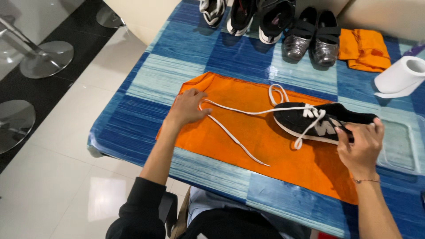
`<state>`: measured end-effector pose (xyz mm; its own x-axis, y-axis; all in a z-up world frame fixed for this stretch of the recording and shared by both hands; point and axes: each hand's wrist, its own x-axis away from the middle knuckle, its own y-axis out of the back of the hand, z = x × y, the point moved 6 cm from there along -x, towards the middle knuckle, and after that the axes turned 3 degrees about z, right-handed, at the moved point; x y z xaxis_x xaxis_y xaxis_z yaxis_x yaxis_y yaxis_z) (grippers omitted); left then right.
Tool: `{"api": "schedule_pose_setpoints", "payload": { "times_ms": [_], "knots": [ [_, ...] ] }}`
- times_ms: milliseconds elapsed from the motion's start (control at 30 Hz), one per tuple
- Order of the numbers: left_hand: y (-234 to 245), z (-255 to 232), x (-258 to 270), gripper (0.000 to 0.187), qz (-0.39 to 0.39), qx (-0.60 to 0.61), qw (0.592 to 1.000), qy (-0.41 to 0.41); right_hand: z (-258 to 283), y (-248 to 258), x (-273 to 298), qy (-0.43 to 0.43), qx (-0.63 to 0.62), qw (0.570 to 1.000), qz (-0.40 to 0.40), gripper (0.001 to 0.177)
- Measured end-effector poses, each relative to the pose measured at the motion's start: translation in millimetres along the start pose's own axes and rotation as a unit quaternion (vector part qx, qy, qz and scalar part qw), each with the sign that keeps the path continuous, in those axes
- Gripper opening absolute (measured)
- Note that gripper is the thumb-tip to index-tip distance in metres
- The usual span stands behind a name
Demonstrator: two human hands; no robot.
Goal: The person removes the existing white shoelaces from a black sneaker and then threads a new white shoelace through the eyelets. The person pulls the laces through the eyelets one by one, working from the bottom to the top of the shoe.
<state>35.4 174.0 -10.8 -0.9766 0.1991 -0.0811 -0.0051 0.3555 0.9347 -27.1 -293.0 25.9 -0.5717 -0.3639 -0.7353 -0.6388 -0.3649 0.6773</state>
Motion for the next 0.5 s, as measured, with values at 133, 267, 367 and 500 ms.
{"api": "schedule_pose_setpoints", "payload": {
  "times_ms": [133, 267, 367, 500],
  "knots": [
    [-15, -112, 6, 0.021, -0.238, 0.036, 0.958, -0.158, 13, 5, -11, 0.008, -0.007, 1.000, -0.018, 0.024],
    [-42, -209, 9, 0.044, 0.143, 0.184, 0.971, -0.050, 12, 6, -15, 0.000, -0.028, 0.999, -0.045, 0.022],
    [-66, -239, 11, 0.056, 0.252, 0.287, 0.924, -0.021, 13, 9, -18, 0.005, -0.038, 0.996, -0.080, 0.023],
    [-116, -249, 0, 0.037, 0.259, 0.562, 0.785, 0.044, 14, 18, -21, -0.003, -0.037, 0.993, -0.111, 0.020]
  ]
}}
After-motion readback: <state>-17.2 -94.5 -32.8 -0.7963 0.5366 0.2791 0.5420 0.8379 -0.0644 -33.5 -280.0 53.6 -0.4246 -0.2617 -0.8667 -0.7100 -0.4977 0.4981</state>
